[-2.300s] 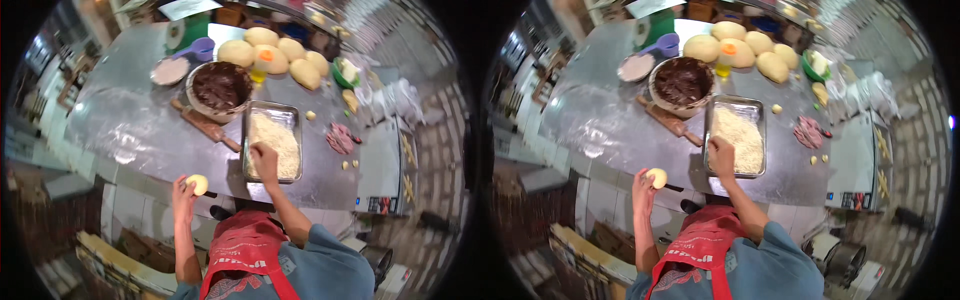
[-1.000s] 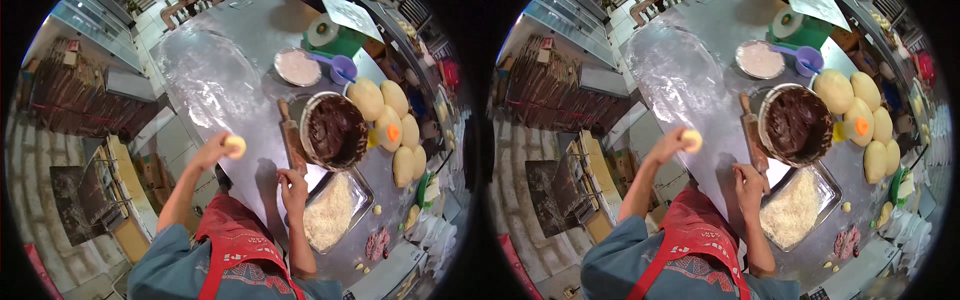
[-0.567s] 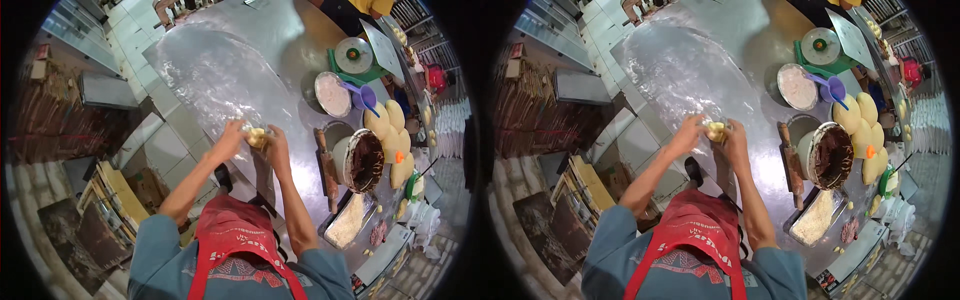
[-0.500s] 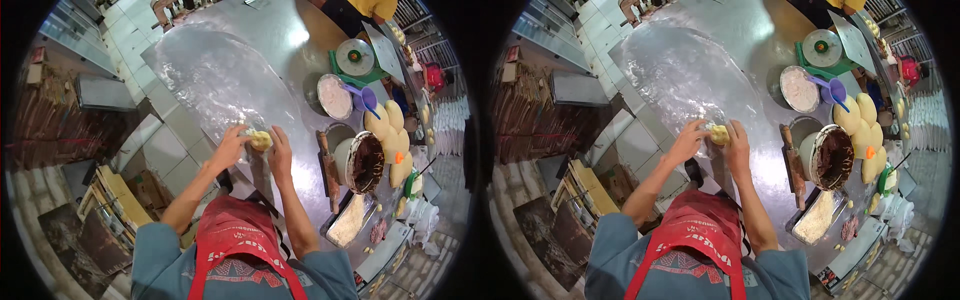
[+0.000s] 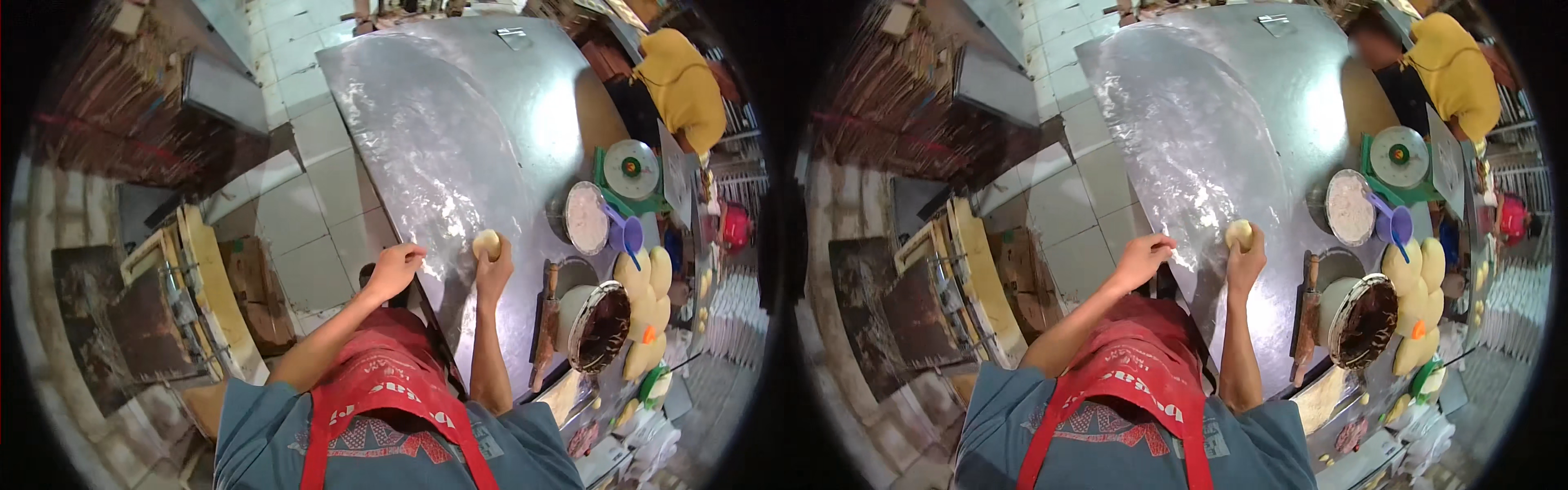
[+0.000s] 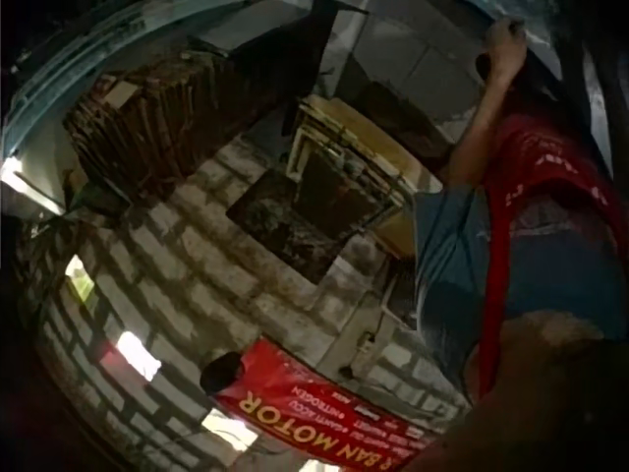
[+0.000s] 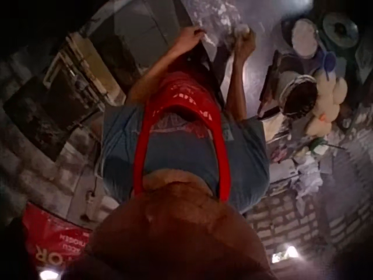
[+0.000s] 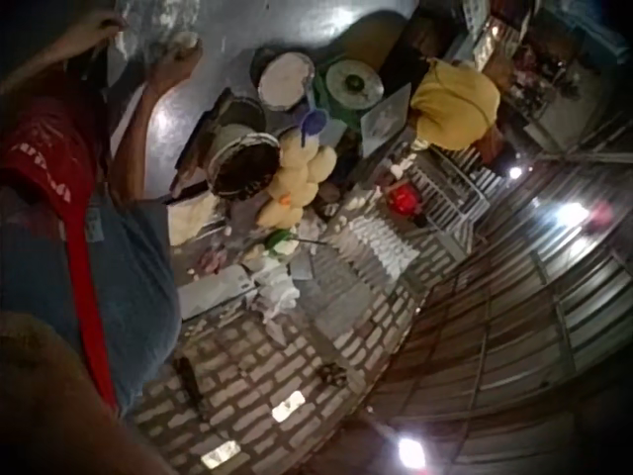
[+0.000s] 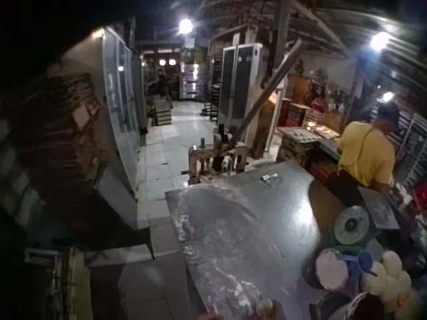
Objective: Preparing dough portions by flattening them, adding chocolate filling, and rolling them into long strips.
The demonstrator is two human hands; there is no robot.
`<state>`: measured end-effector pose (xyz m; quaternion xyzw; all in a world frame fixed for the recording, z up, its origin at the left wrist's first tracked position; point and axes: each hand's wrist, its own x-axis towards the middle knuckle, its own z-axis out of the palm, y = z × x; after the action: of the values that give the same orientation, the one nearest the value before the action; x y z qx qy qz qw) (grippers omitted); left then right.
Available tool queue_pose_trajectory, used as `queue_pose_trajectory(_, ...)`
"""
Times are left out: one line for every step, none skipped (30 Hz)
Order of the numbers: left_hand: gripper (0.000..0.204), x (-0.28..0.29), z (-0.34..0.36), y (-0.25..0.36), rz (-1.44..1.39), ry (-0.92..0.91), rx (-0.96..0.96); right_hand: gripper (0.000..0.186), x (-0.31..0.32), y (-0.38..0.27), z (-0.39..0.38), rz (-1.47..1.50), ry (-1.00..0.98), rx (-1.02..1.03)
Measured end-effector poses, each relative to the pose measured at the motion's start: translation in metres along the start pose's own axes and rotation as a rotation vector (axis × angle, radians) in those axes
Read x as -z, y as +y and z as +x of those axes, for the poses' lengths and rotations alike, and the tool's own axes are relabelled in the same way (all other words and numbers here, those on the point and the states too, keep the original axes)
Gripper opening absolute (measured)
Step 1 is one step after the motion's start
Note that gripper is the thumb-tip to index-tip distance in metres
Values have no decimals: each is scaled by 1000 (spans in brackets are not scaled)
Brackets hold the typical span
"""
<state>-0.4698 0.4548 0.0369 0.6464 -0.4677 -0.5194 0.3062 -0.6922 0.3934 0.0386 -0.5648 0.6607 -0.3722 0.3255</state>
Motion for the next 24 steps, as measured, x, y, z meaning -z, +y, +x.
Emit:
queue_pose_trajectory(30, -2, -7, 3, -9, 34, 11, 41, -2, -11, -3, 5, -32, 18)
queue_pose_trajectory(32, -5, -14, 8, -212, 67, 28, 38, -5, -23, -10, 158, -118, -30)
queue_pose_trajectory(34, -2, -23, 16, -415, 112, 36, 35, -10, -45, -21, 312, -215, -77)
queue_pose_trajectory(36, 2, -33, 20, -621, 173, 34, 33, -15, -65, -31, 464, -330, -127)
queue_pose_trajectory(38, 12, -40, 16, -619, 172, -37, 32, -21, -80, -38, 415, -488, -92)
queue_pose_trajectory(39, 24, -49, 11, -610, 181, -106, 32, -24, -95, -46, 362, -652, -47)
queue_pose_trajectory(38, 40, -65, 11, -560, 200, -126, 30, -26, -116, -58, 367, -644, -11)
queue_pose_trajectory(37, 57, -79, 13, -510, 228, -141, 29, -31, -140, -69, 375, -644, 30)
queue_pose_trajectory(40, 73, -91, 8, -399, 282, -228, 28, -38, -171, -85, 458, -704, 4)
queue_pose_trajectory(42, 91, -111, 5, -281, 316, -299, 28, -45, -193, -104, 529, -752, -39)
queue_pose_trajectory(42, 111, -139, -5, -288, 435, -275, 28, -63, -195, -118, 523, -870, -8)
queue_pose_trajectory(42, 128, -169, -7, -274, 505, -244, 30, -80, -188, -122, 466, -969, 63)
queue_pose_trajectory(43, 143, -199, -8, -265, 575, -210, 31, -99, -183, -124, 407, -1068, 138)
queue_pose_trajectory(43, 161, -227, -18, -254, 635, -179, 33, -120, -187, -132, 352, -1153, 217)
queue_pose_trajectory(42, 181, -260, -41, -111, 929, -169, 33, -139, -199, -145, 339, -1222, 251)
queue_pose_trajectory(41, 202, -300, -73, 41, 1209, -145, 34, -159, -212, -160, 327, -1235, 219)
queue_pose_trajectory(40, 226, -346, -118, 129, 1384, -53, 34, -174, -224, -177, 311, -1240, 182)
queue_pose_trajectory(36, 248, -408, -112, -140, 1479, 243, 34, -186, -233, -193, 292, -1221, 139)
queue_pose_trajectory(30, 253, -458, -173, 52, 1718, 304, 34, -196, -244, -214, 280, -1260, 164)
queue_pose_trajectory(25, 263, -509, -219, -233, 1843, 298, 33, -207, -255, -235, 241, -1279, 217)
queue_pose_trajectory(23, 257, -547, -283, 40, 1989, 485, 33, -218, -265, -255, 205, -1289, 269)
queue_pose_trajectory(22, 255, -594, -370, 183, 1962, 748, 32, -240, -276, -282, 185, -1304, 321)
queue_pose_trajectory(22, 270, -638, -422, 170, 1978, 745, 32, -259, -284, -303, 182, -1310, 340)
queue_pose_trajectory(25, 279, -676, -465, 119, 1908, 992, 32, -270, -289, -315, 134, -1329, 420)
